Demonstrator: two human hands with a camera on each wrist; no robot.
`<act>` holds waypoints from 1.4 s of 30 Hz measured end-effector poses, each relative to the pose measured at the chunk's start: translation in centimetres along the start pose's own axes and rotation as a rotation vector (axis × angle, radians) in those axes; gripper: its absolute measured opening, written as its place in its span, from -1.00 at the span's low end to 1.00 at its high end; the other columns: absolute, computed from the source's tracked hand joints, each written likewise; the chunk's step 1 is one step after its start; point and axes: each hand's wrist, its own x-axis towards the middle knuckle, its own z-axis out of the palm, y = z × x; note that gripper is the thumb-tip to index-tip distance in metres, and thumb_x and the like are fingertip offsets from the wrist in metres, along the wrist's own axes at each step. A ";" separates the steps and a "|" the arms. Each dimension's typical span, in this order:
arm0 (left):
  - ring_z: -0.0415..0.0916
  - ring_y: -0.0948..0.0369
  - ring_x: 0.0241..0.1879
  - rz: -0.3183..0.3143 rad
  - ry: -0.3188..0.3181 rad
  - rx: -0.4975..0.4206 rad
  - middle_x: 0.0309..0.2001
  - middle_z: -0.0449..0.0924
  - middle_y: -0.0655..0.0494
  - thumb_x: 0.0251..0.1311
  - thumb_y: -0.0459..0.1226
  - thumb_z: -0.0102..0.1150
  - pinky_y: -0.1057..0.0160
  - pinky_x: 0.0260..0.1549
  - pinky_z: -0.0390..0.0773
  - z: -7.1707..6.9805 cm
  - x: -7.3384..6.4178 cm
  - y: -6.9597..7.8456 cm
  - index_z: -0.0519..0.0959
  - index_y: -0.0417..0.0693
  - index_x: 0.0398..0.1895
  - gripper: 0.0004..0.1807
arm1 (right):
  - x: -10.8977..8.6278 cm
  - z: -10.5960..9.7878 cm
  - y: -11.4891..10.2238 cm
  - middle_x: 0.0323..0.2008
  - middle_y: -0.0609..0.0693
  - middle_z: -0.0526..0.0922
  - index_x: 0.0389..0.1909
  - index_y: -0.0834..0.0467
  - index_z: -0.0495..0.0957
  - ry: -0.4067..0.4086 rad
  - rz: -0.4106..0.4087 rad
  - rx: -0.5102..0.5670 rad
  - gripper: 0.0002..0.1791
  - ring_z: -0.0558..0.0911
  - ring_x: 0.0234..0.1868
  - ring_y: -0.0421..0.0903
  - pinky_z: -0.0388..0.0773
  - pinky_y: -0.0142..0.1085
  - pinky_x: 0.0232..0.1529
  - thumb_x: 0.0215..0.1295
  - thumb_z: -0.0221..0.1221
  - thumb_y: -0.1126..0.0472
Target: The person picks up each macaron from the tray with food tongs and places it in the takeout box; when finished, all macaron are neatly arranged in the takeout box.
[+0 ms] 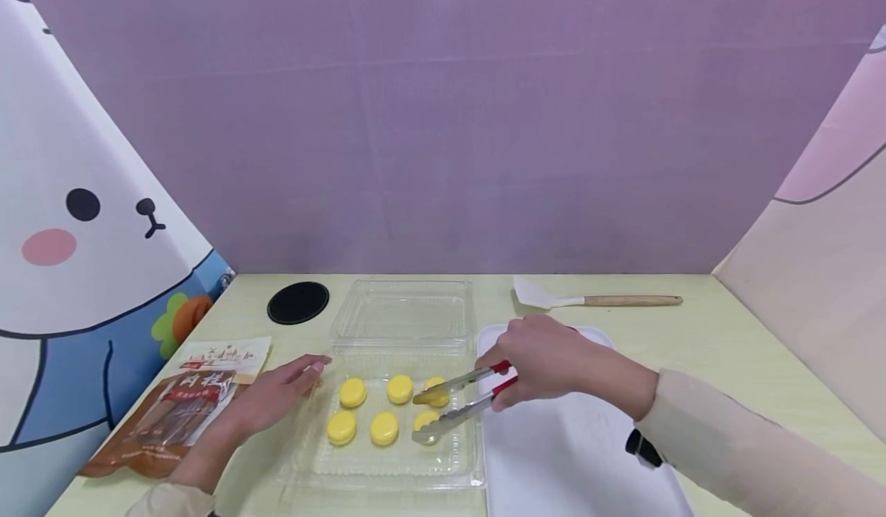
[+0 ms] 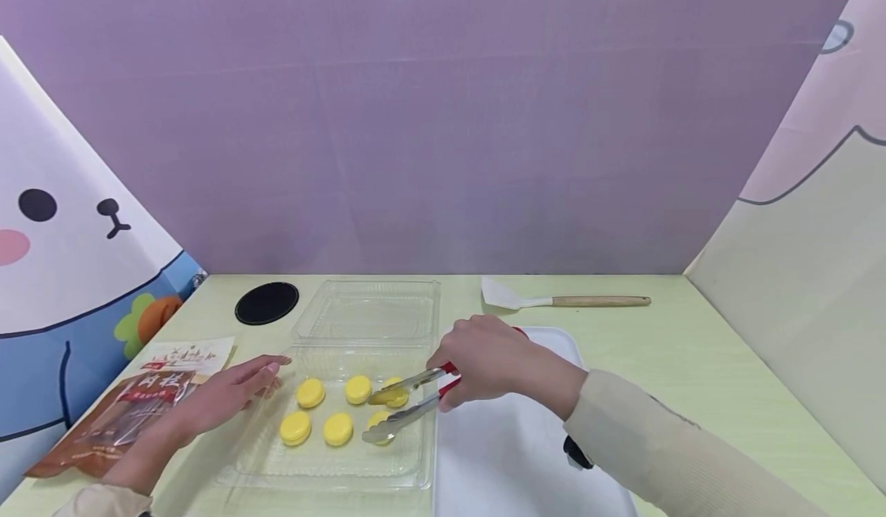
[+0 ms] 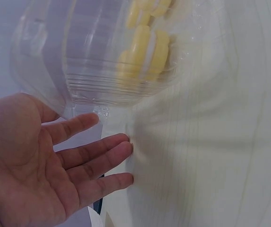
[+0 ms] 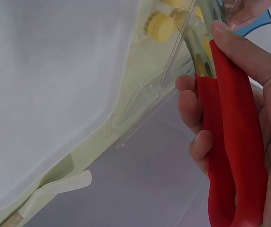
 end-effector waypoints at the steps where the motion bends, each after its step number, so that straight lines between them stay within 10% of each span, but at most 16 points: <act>1: 0.60 -0.10 0.09 0.000 0.001 0.002 0.15 0.60 -0.24 0.59 0.07 -0.17 -0.29 0.14 0.44 0.0 0.0 0.0 0.38 -0.13 0.45 -0.40 | -0.2 0.0 0.1 -0.56 -0.38 0.53 -0.09 -0.12 0.77 0.008 0.013 0.020 -0.63 0.39 -0.55 -0.34 0.36 -0.38 -0.47 0.08 0.52 -0.10; 8: 0.60 -0.10 0.08 -0.003 0.000 0.014 0.14 0.60 -0.24 0.59 0.09 -0.18 -0.28 0.13 0.45 0.0 0.1 -0.1 0.37 -0.13 0.45 -0.38 | -1.5 0.0 1.1 -0.35 -0.25 0.74 0.08 -0.08 0.73 0.075 0.078 0.111 -0.47 0.47 -0.54 -0.38 0.47 -0.35 -0.40 0.07 0.52 -0.12; 22: 0.60 -0.12 0.10 -0.004 0.002 0.024 0.19 0.58 -0.26 0.60 0.05 -0.17 -0.27 0.13 0.46 0.0 0.0 0.0 0.37 -0.15 0.45 -0.40 | -4.0 0.6 2.8 -0.51 -0.32 0.54 0.18 0.06 0.67 0.210 0.186 0.152 -0.31 0.36 -0.57 -0.32 0.39 -0.39 -0.51 0.08 0.48 -0.22; 42: 0.58 -0.15 0.12 -0.033 -0.004 0.034 0.16 0.60 -0.25 0.59 0.11 -0.22 -0.28 0.12 0.45 0.0 0.2 0.1 0.34 -0.13 0.48 -0.35 | -9.5 3.5 5.6 -0.39 -0.19 0.68 0.23 0.19 0.61 0.579 0.408 0.181 -0.23 0.45 -0.52 -0.33 0.35 -0.36 -0.54 0.01 0.55 -0.07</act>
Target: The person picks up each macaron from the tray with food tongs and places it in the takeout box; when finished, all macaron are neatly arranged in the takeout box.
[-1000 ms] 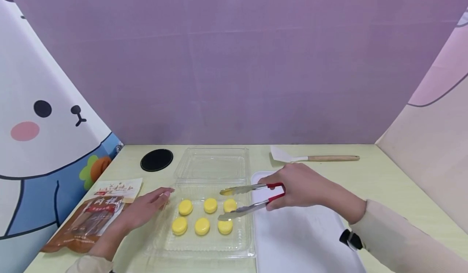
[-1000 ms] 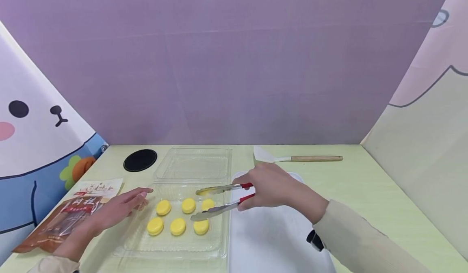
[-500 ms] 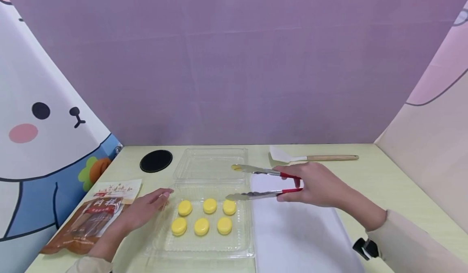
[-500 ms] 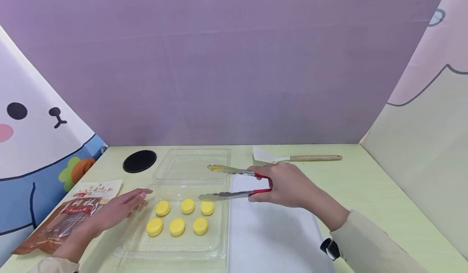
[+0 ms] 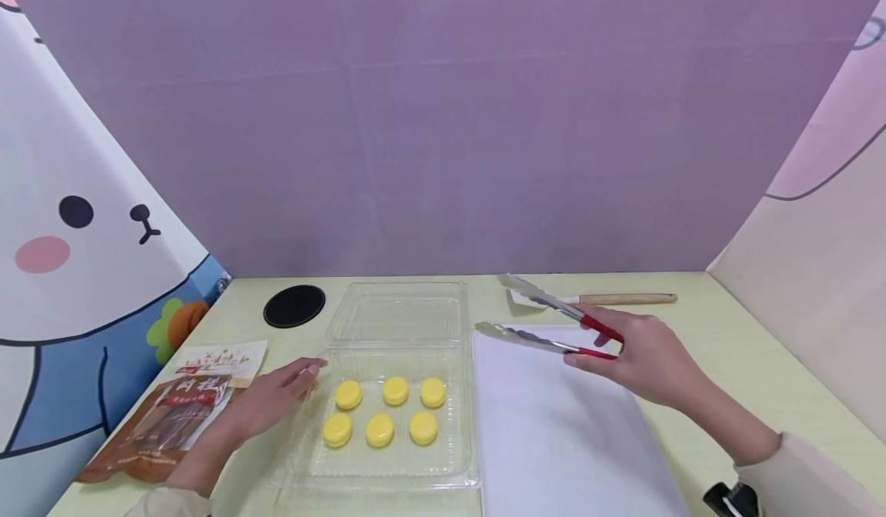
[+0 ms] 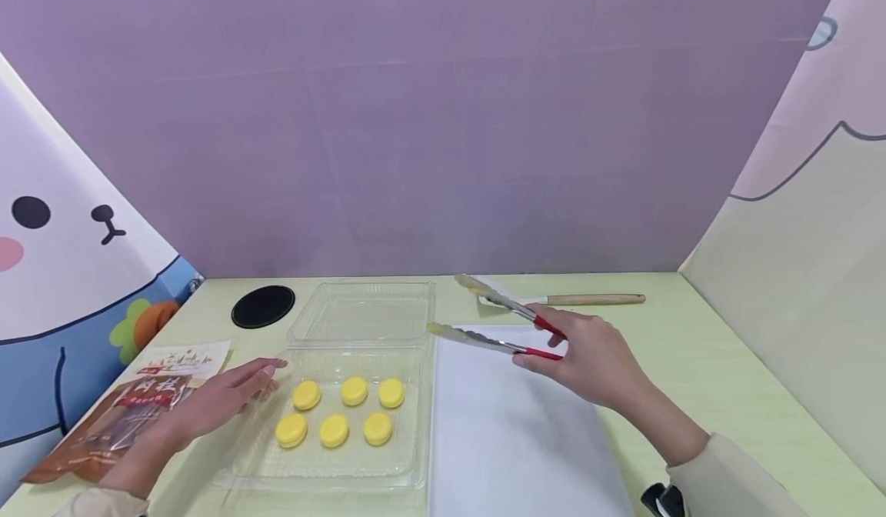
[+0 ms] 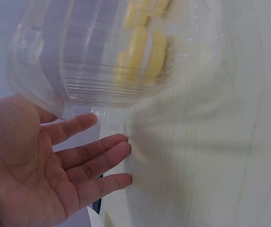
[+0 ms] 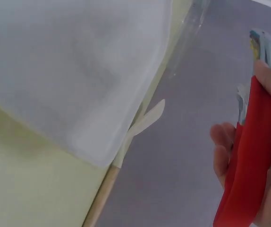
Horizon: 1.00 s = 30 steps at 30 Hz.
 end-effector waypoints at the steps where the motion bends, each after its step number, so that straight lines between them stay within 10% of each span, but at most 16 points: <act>1: 0.57 -0.15 0.13 0.002 0.001 -0.001 0.16 0.60 -0.25 0.59 0.11 -0.22 -0.29 0.12 0.44 0.0 0.0 0.0 0.34 -0.13 0.48 -0.35 | -0.2 0.0 0.2 -0.40 -0.18 0.68 0.24 0.19 0.60 0.016 0.017 0.001 -0.22 0.46 -0.52 -0.31 0.34 -0.35 -0.54 0.01 0.55 -0.08; 7: 0.58 -0.14 0.12 0.002 0.002 0.001 0.15 0.60 -0.25 0.58 0.12 -0.22 -0.28 0.11 0.45 0.0 0.1 0.0 0.34 -0.14 0.48 -0.34 | -1.4 -0.1 1.4 -0.29 -0.02 0.75 0.22 0.14 0.60 0.095 0.140 0.008 -0.27 0.67 -0.37 -0.07 0.46 -0.26 -0.44 0.04 0.54 -0.08; 15: 0.58 -0.13 0.12 -0.002 0.004 0.007 0.14 0.61 -0.23 0.58 0.12 -0.22 -0.28 0.12 0.45 0.1 0.2 0.0 0.35 -0.15 0.47 -0.34 | -3.2 -0.8 3.2 -0.43 -0.04 0.61 0.18 0.21 0.52 0.131 0.311 -0.045 -0.28 0.44 -0.50 -0.08 0.30 -0.22 -0.46 0.12 0.47 -0.12; 30: 0.58 -0.13 0.11 -0.001 0.010 0.002 0.13 0.61 -0.22 0.59 0.11 -0.21 -0.28 0.12 0.44 0.1 0.1 0.0 0.35 -0.16 0.47 -0.35 | -5.8 -2.7 6.7 -0.37 0.08 0.63 0.25 0.43 0.29 -0.116 0.549 -0.111 -0.05 0.51 -0.47 0.01 0.33 -0.20 -0.56 0.29 0.23 -0.35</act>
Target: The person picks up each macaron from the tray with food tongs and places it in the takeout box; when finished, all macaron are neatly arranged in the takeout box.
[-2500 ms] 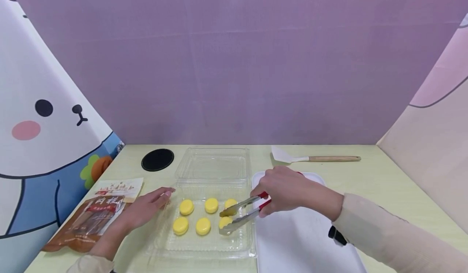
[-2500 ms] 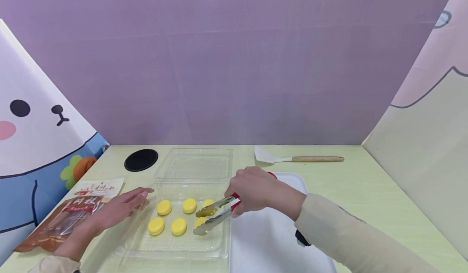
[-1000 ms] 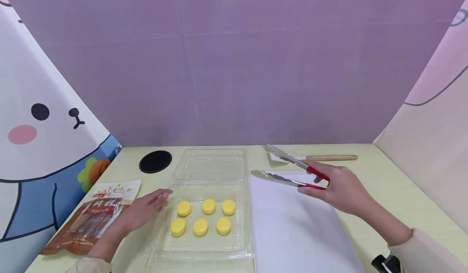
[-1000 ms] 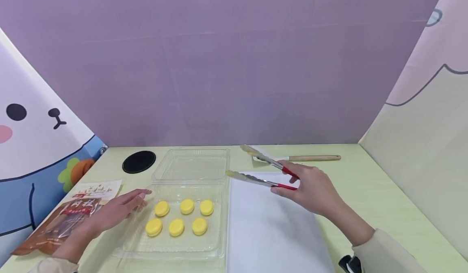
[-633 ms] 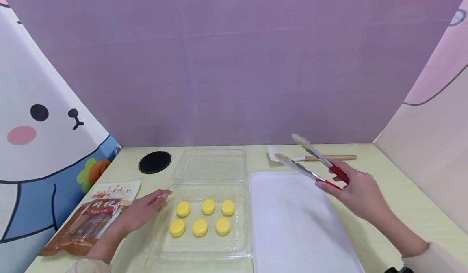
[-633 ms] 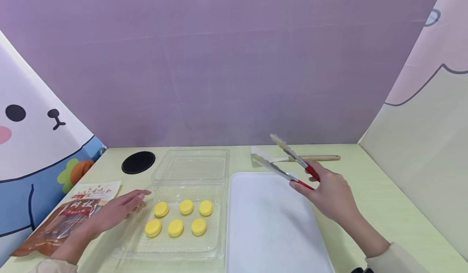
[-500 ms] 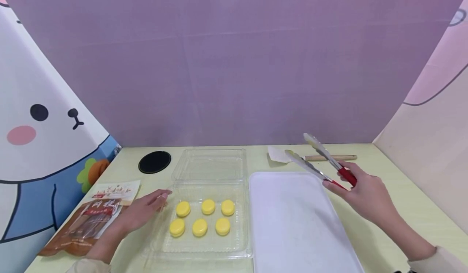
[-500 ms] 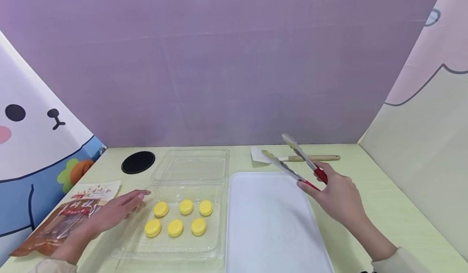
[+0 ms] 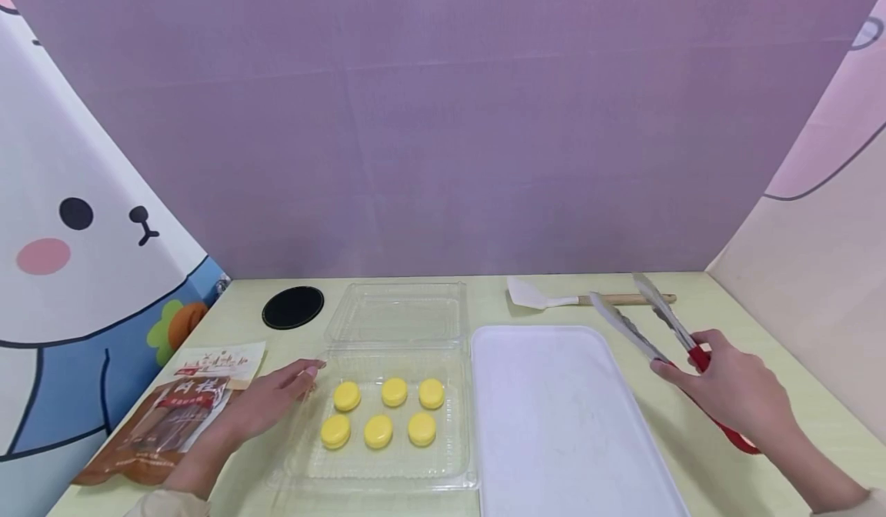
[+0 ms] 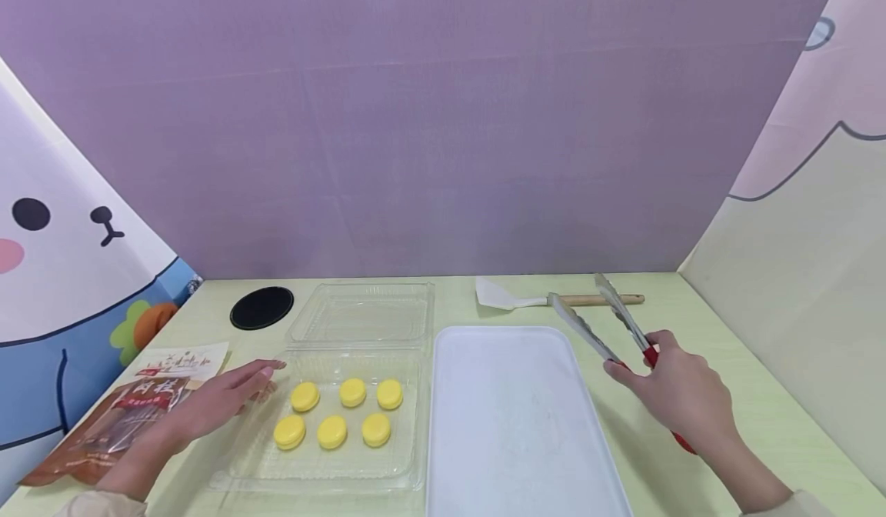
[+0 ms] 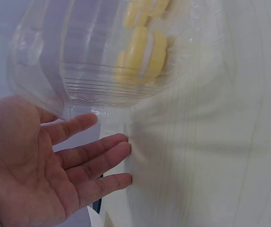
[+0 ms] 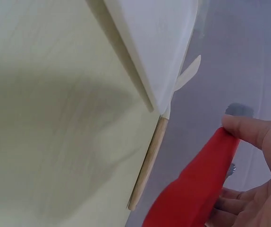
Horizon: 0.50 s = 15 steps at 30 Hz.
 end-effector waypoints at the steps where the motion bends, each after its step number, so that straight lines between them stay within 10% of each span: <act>1: 0.58 -0.13 0.11 0.000 0.000 -0.002 0.14 0.61 -0.23 0.59 0.11 -0.20 -0.28 0.12 0.44 0.0 0.0 0.0 0.35 -0.16 0.47 -0.35 | 0.0 0.0 0.2 -0.38 0.05 0.62 0.22 0.43 0.30 -0.010 0.009 -0.002 -0.06 0.50 -0.49 0.00 0.32 -0.20 -0.57 0.29 0.23 -0.36; 15: 0.58 -0.13 0.11 -0.004 0.003 0.000 0.12 0.62 -0.21 0.59 0.11 -0.20 -0.29 0.12 0.44 0.0 -0.1 0.1 0.35 -0.16 0.47 -0.34 | -0.1 0.6 2.7 -0.56 0.00 0.46 -0.05 0.49 0.37 -0.156 0.102 -0.054 -0.07 0.48 -0.51 0.00 0.34 -0.18 -0.58 0.24 0.23 -0.41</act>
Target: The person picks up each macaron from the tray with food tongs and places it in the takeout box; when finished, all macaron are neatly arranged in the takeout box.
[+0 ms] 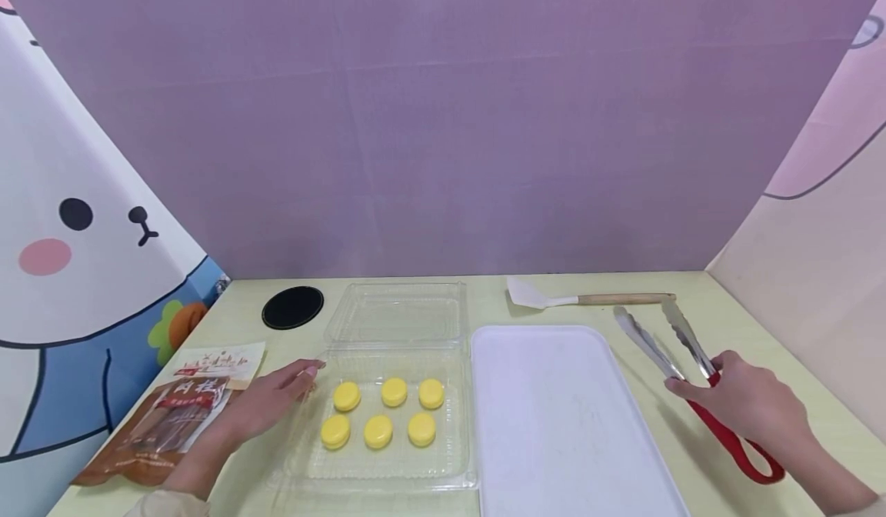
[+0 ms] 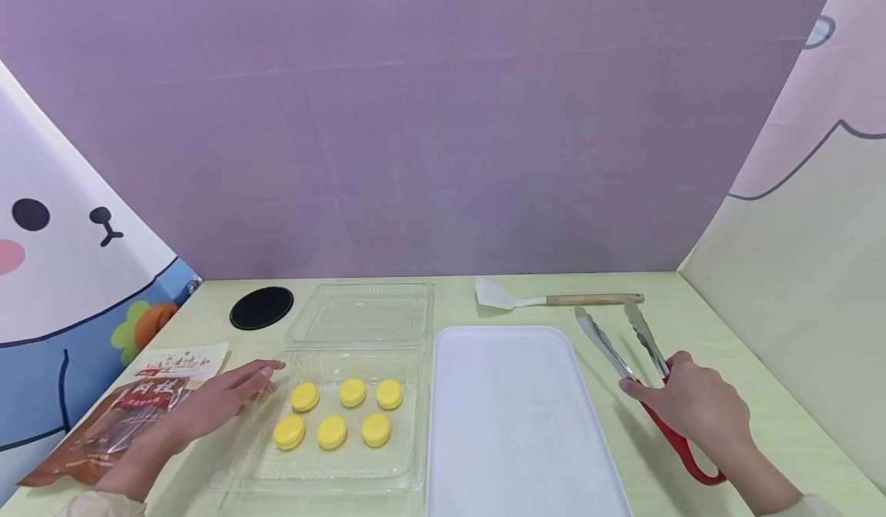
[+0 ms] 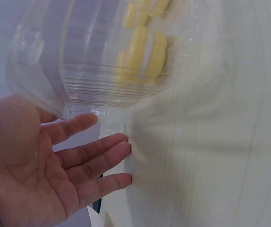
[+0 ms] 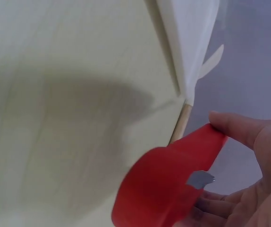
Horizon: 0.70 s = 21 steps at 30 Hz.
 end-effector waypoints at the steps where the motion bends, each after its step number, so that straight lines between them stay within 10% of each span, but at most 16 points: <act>1: 0.58 -0.13 0.11 0.001 0.000 -0.002 0.12 0.62 -0.21 0.59 0.11 -0.20 -0.29 0.12 0.44 0.0 0.0 0.0 0.35 -0.16 0.47 -0.34 | 0.0 0.1 0.1 -0.56 0.00 0.46 -0.10 0.47 0.38 -0.008 0.004 -0.003 -0.10 0.48 -0.51 0.00 0.33 -0.18 -0.58 0.23 0.23 -0.41; 21: 0.58 -0.13 0.11 0.007 -0.005 -0.004 0.14 0.61 -0.22 0.59 0.11 -0.21 -0.30 0.13 0.42 0.0 0.1 -0.2 0.34 -0.17 0.47 -0.34 | 0.5 2.4 1.4 -0.62 0.02 0.33 -0.41 0.34 0.35 -0.054 0.057 -0.007 -0.20 0.41 -0.57 -0.02 0.28 -0.22 -0.60 0.17 0.27 -0.40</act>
